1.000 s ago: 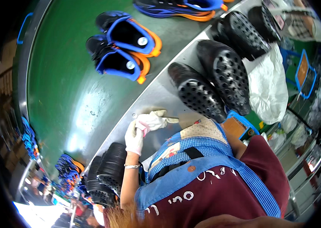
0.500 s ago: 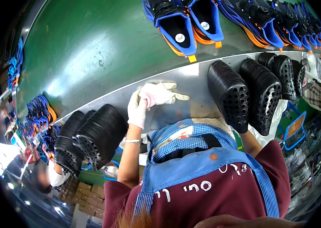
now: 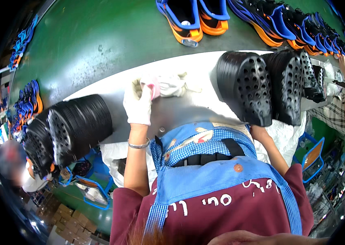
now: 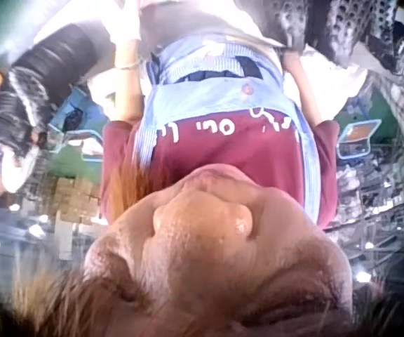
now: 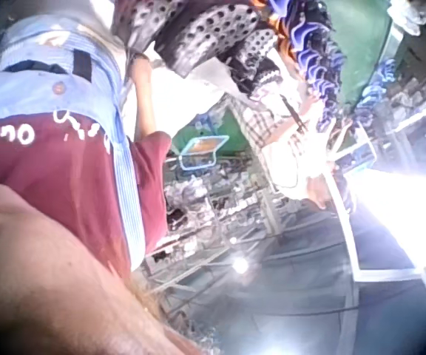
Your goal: The person inserts black plastic shoe lasts into blue and orange athletic shoes on a factory assembly line. They handle the shoes and lasts one at a time, placing the lasts inside the shoes and arranging them in a row.
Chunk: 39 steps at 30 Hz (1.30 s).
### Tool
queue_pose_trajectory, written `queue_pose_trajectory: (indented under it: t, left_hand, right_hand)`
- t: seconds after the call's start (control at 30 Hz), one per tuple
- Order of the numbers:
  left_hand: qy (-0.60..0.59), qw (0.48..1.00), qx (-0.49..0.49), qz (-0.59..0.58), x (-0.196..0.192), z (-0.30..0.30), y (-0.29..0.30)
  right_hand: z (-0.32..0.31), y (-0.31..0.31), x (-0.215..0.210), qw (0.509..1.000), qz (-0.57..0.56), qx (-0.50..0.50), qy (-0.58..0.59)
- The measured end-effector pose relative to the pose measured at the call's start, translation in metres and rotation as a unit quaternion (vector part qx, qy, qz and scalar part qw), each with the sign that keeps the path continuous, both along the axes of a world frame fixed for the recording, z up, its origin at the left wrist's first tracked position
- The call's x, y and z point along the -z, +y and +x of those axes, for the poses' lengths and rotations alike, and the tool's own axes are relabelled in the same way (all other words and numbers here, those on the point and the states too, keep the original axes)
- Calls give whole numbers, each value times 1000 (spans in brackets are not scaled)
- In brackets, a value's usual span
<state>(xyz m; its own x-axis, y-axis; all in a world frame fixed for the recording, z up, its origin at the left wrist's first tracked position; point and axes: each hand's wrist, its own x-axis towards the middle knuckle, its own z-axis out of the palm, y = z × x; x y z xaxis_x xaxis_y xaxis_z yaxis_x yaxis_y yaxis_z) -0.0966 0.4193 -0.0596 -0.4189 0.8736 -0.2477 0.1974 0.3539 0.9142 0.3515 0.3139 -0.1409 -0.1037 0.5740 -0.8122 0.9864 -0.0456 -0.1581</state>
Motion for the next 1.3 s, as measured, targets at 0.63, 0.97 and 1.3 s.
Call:
queue_pose_trajectory:
  t: [0.63,0.97,1.3]
  left_hand:
    - [285,915,121,258,-81,69,-48]
    - [312,862,164,363,-113,84,-56]
    - [274,886,141,346,-96,83,-57]
  right_hand:
    - [-231,75,-166,809,359,-55,461]
    - [-224,121,-172,703,-140,332,613]
    - [-231,127,-171,582,-88,435,681]
